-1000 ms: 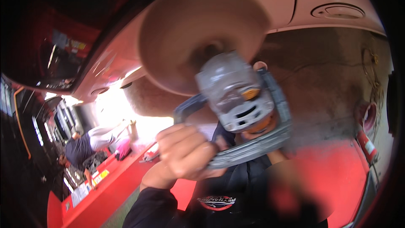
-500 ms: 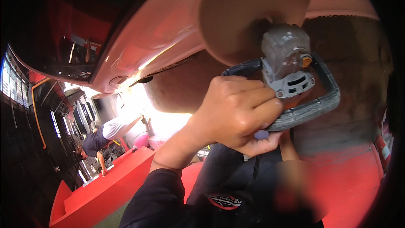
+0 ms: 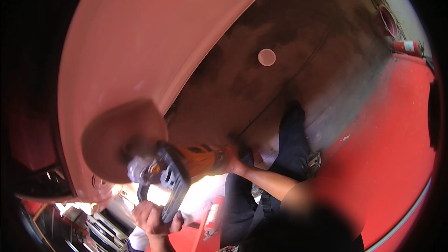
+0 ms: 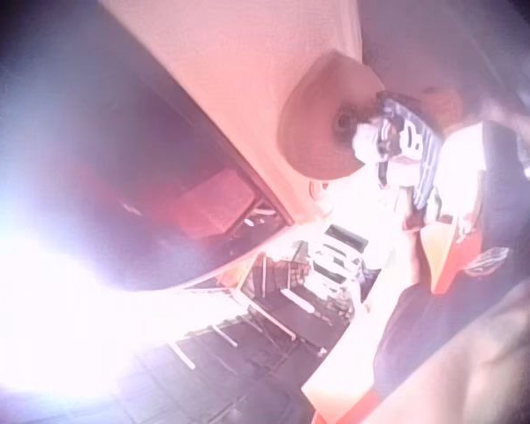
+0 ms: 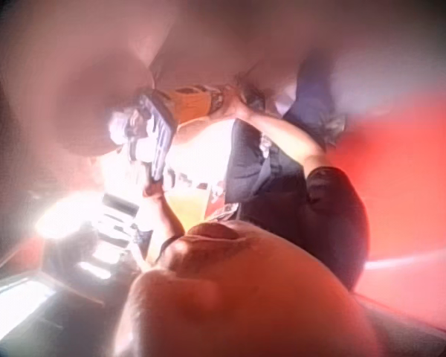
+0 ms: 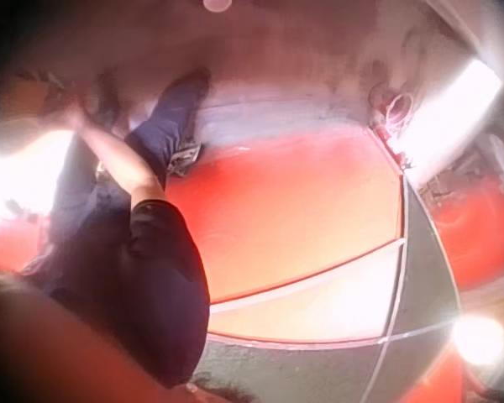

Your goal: The person wipes the rear trunk area of a white car by hand, then uses a rotary polisher with a buffing pad to polish the surface. The person moves the polisher across the trunk lid in overlapping passes.

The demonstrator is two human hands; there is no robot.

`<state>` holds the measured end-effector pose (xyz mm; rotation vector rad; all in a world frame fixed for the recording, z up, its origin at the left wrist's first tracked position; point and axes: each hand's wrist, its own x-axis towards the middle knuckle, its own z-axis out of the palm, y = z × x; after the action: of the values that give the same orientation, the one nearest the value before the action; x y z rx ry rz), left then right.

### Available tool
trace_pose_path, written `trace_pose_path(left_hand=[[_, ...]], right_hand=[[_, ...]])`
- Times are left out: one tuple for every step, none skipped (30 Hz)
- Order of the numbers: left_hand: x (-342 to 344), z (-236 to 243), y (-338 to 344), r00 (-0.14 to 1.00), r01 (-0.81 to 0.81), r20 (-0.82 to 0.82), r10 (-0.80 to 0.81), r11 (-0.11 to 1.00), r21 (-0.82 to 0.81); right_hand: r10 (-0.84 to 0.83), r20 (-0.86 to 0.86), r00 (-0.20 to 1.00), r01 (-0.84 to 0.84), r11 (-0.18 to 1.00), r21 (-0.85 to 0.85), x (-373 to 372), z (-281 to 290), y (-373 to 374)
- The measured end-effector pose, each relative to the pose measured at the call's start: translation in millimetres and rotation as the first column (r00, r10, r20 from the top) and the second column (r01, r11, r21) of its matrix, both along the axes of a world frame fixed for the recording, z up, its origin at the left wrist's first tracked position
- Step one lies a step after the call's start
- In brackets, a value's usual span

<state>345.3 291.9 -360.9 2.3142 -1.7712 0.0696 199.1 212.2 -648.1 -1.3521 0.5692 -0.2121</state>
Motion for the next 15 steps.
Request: trace_pose_path(left_hand=[[-3.0, -5.9, 13.5, 0.998, -0.028, 0.053, 0.029, 0.999, -0.022], [3.8, -7.7, 27.0, 0.994, -0.030, 0.102, 0.034, 0.999, -0.043], [4.8, -14.1, 34.1, 0.988, -0.026, 0.147, 0.042, 0.994, -0.104], [4.2, -15.1, 39.7, 0.990, -0.037, 0.132, 0.047, 0.996, -0.078], [5.2, -17.6, 40.5, 0.993, -0.034, 0.111, 0.042, 0.996, -0.077], [4.5, -19.7, 37.2, 0.993, -0.021, 0.112, 0.029, 0.997, -0.071], [3.9, -21.7, 30.6, 0.993, -0.007, 0.116, 0.013, 0.999, -0.049], [1.8, -24.9, 18.9, 0.993, 0.014, 0.115, -0.012, 1.000, -0.017], [-1.8, -23.7, 6.6, 0.995, 0.015, 0.103, -0.019, 0.999, 0.041], [-5.7, -28.7, -11.0, 0.999, 0.020, 0.043, -0.021, 1.000, 0.022], [-11.8, -32.3, -30.8, 0.999, 0.017, 0.041, -0.018, 0.999, 0.029], [-16.2, -37.9, -53.4, 1.000, 0.016, 0.025, -0.018, 0.998, 0.058], [-21.8, -40.9, -76.2, 1.000, 0.008, -0.011, -0.007, 0.996, 0.087], [-28.9, -44.6, -99.4, 1.000, 0.004, -0.019, -0.002, 0.996, 0.090], [-35.3, -46.4, -122.0, 0.999, 0.006, -0.046, -0.001, 0.993, 0.114]], right_hand=[[-0.033, 0.086, 0.996, 0.025, 0.995, 0.092, 7.3, -2.4, 10.4], [-0.003, 0.139, 0.990, -0.021, 0.985, 0.169, 11.1, -6.7, 14.8], [-0.048, 0.134, 0.990, 0.033, 0.993, 0.112, 16.0, -11.0, 19.4], [-0.034, 0.101, 0.994, 0.029, 0.998, 0.051, 15.1, -14.9, 21.9], [-0.018, 0.063, 0.998, 0.019, 1.000, -0.015, 17.3, -18.4, 23.9], [-0.038, 0.064, 0.997, 0.036, 0.999, 0.036, 18.6, -22.8, 24.3], [-0.057, 0.066, 0.996, 0.051, 0.995, 0.087, 20.7, -26.5, 24.0], [-0.080, 0.076, 0.994, 0.069, 0.988, 0.137, 20.5, -31.4, 21.2], [-0.065, 0.060, 0.996, 0.057, 0.989, 0.134, 20.5, -34.8, 18.3], [-0.062, 0.049, 0.997, 0.055, 0.989, 0.140, 18.9, -38.6, 13.5], [-0.037, -0.004, 0.999, 0.037, 0.986, 0.161, 14.6, -42.7, 6.0], [-0.133, 0.068, 0.989, 0.118, 0.975, 0.190, 10.2, -47.0, -3.2], [-0.210, 0.102, 0.972, 0.181, 0.954, 0.240, 3.8, -48.6, -12.2], [-0.275, 0.125, 0.953, 0.233, 0.933, 0.274, -3.5, -51.2, -23.8], [-0.280, 0.121, 0.952, 0.225, 0.913, 0.340, -10.7, -52.2, -36.0]])
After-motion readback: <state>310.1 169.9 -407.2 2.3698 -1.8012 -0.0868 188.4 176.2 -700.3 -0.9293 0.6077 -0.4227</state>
